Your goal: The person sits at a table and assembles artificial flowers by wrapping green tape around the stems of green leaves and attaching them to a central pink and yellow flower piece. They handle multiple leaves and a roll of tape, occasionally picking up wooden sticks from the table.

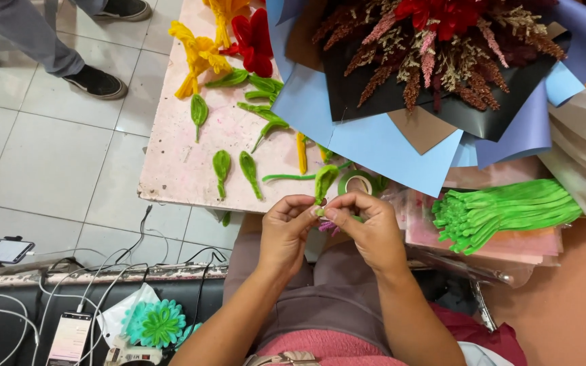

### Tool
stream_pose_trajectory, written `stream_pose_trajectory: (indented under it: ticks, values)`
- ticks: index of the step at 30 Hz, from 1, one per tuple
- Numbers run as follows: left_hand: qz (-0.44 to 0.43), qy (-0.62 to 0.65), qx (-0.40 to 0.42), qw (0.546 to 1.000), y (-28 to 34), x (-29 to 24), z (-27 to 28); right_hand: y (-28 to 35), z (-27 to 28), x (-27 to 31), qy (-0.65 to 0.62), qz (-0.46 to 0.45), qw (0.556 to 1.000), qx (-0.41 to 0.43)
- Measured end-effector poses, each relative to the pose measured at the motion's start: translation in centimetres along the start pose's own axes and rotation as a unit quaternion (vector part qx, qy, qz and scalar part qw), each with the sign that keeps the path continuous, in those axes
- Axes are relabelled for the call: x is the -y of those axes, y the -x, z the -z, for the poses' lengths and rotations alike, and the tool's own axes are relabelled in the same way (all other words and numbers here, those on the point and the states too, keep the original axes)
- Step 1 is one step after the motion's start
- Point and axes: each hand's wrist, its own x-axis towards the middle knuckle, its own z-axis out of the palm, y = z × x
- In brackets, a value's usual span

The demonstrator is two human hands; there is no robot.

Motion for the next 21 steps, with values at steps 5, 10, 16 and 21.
stream_pose_trajectory:
  ticks: [5, 10, 16, 21]
  values:
    - [-0.030, -0.040, -0.017, 0.999, 0.7, -0.6, -0.9, 0.0, 0.3, -0.8, 0.002, -0.013, 1.000, -0.022]
    - [-0.037, -0.063, -0.030, 0.997, 1.4, -1.3, -1.7, 0.2, -0.1, -1.4, -0.015, -0.021, 0.999, -0.048]
    - [-0.042, -0.117, -0.005, 0.992, 2.5, -2.0, -2.8, 0.2, 0.5, -2.4, -0.012, -0.028, 0.998, -0.063]
    - [-0.031, -0.139, -0.007, 0.990, 3.4, -3.1, -4.0, 0.5, 0.2, -1.9, -0.041, -0.033, 0.996, -0.076]
